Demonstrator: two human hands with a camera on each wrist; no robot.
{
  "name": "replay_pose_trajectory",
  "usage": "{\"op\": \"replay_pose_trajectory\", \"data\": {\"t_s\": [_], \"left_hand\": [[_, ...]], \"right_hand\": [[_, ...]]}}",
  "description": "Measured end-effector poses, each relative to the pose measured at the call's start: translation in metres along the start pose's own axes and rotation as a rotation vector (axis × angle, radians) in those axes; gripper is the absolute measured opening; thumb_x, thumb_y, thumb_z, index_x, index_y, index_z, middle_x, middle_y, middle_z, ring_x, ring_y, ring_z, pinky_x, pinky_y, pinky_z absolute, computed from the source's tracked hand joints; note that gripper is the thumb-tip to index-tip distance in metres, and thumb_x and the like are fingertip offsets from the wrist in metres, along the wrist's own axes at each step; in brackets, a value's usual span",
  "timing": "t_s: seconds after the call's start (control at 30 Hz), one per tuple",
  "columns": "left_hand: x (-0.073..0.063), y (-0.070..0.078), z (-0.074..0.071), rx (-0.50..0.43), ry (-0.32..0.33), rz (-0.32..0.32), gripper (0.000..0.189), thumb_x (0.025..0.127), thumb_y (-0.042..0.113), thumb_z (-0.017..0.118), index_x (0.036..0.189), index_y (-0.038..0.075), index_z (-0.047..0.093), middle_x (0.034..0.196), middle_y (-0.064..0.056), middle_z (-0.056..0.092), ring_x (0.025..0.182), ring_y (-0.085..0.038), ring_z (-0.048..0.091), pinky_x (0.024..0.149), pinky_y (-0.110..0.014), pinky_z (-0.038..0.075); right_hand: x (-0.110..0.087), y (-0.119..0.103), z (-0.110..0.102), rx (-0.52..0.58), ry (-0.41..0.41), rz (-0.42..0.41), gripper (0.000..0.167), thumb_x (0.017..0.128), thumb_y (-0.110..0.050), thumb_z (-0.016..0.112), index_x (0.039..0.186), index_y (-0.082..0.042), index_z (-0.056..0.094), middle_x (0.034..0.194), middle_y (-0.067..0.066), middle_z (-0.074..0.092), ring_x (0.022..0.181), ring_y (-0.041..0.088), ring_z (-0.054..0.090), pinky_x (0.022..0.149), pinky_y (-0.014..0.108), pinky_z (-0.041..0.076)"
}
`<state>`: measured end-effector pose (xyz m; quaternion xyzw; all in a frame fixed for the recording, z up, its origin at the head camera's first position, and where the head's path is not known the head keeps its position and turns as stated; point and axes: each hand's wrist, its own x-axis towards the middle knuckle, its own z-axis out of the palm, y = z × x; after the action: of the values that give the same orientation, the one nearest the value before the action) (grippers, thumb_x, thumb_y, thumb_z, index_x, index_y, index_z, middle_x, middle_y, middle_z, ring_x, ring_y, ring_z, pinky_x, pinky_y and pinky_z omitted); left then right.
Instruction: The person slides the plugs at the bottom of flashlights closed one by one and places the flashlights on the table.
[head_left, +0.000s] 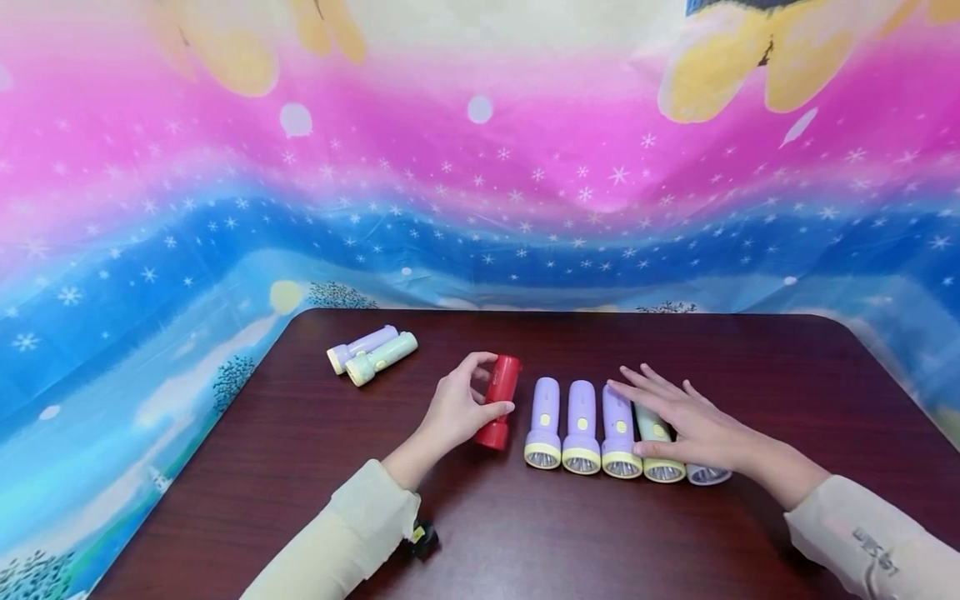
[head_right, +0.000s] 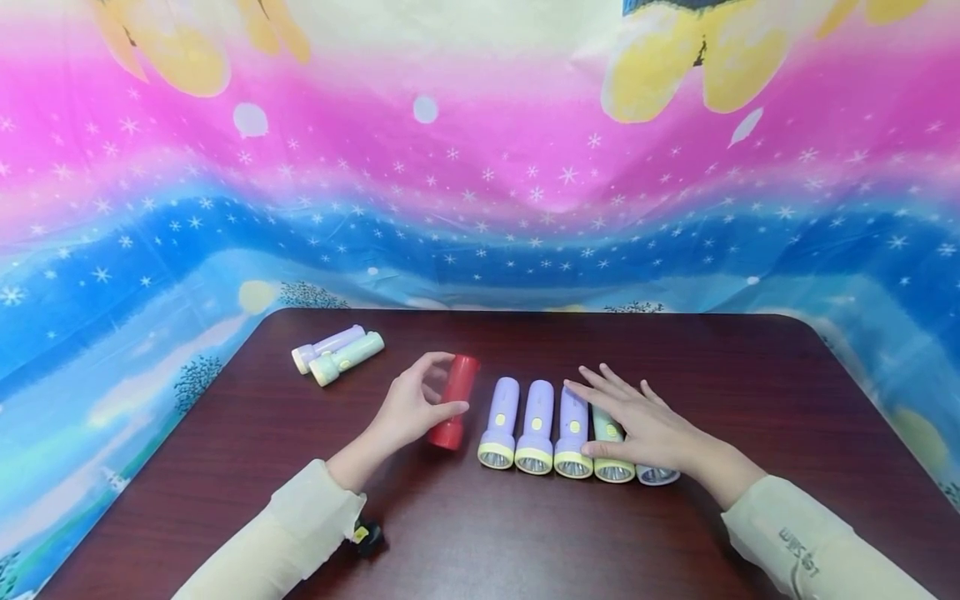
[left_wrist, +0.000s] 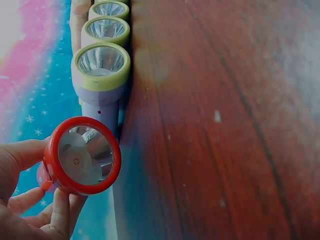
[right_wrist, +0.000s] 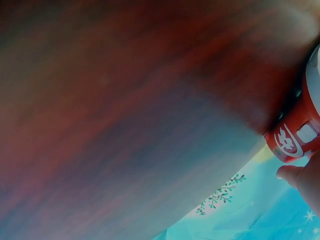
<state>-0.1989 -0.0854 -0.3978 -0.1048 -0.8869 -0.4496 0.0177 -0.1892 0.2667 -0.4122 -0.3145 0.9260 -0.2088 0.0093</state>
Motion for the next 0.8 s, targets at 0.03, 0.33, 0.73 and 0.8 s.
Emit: {"op": "replay_pose_trajectory", "data": {"t_s": [0.03, 0.33, 0.73, 0.8], "left_hand": [[0.0, 0.0, 0.001, 0.006, -0.005, -0.004, 0.067, 0.078, 0.02, 0.085, 0.136, 0.018, 0.051, 0.112, -0.008, 0.065, 0.075, -0.015, 0.063, 0.069, -0.033, 0.058], [0.002, 0.001, 0.007, 0.037, -0.052, -0.025, 0.067, 0.078, 0.021, 0.085, 0.135, 0.017, 0.051, 0.109, -0.008, 0.066, 0.08, -0.015, 0.064, 0.071, -0.035, 0.06], [0.003, 0.008, 0.013, 0.116, -0.085, -0.091, 0.059, 0.078, 0.025, 0.085, 0.128, 0.014, 0.056, 0.108, -0.009, 0.069, 0.09, -0.021, 0.063, 0.069, -0.035, 0.059], [0.003, 0.008, 0.014, 0.124, -0.086, -0.102, 0.058, 0.078, 0.026, 0.085, 0.127, 0.014, 0.057, 0.107, -0.009, 0.07, 0.09, -0.021, 0.063, 0.069, -0.035, 0.058]], "right_hand": [[0.0, 0.0, 0.0, 0.006, 0.002, -0.003, 0.08, 0.087, -0.048, 0.072, 0.155, -0.032, 0.032, 0.165, 0.006, 0.025, 0.156, 0.03, 0.007, 0.103, 0.083, 0.016], [0.0, 0.001, 0.002, -0.01, 0.007, -0.008, 0.084, 0.085, -0.048, 0.073, 0.156, -0.032, 0.031, 0.166, 0.002, 0.021, 0.156, 0.031, 0.006, 0.104, 0.082, 0.016], [0.0, -0.003, 0.005, -0.07, -0.003, 0.006, 0.085, 0.084, -0.055, 0.071, 0.156, -0.031, 0.032, 0.164, 0.009, 0.028, 0.155, 0.035, 0.011, 0.105, 0.081, 0.018], [0.0, -0.003, 0.005, -0.08, 0.0, 0.001, 0.085, 0.084, -0.055, 0.071, 0.155, -0.031, 0.033, 0.164, 0.009, 0.028, 0.154, 0.035, 0.013, 0.105, 0.081, 0.019]]}}
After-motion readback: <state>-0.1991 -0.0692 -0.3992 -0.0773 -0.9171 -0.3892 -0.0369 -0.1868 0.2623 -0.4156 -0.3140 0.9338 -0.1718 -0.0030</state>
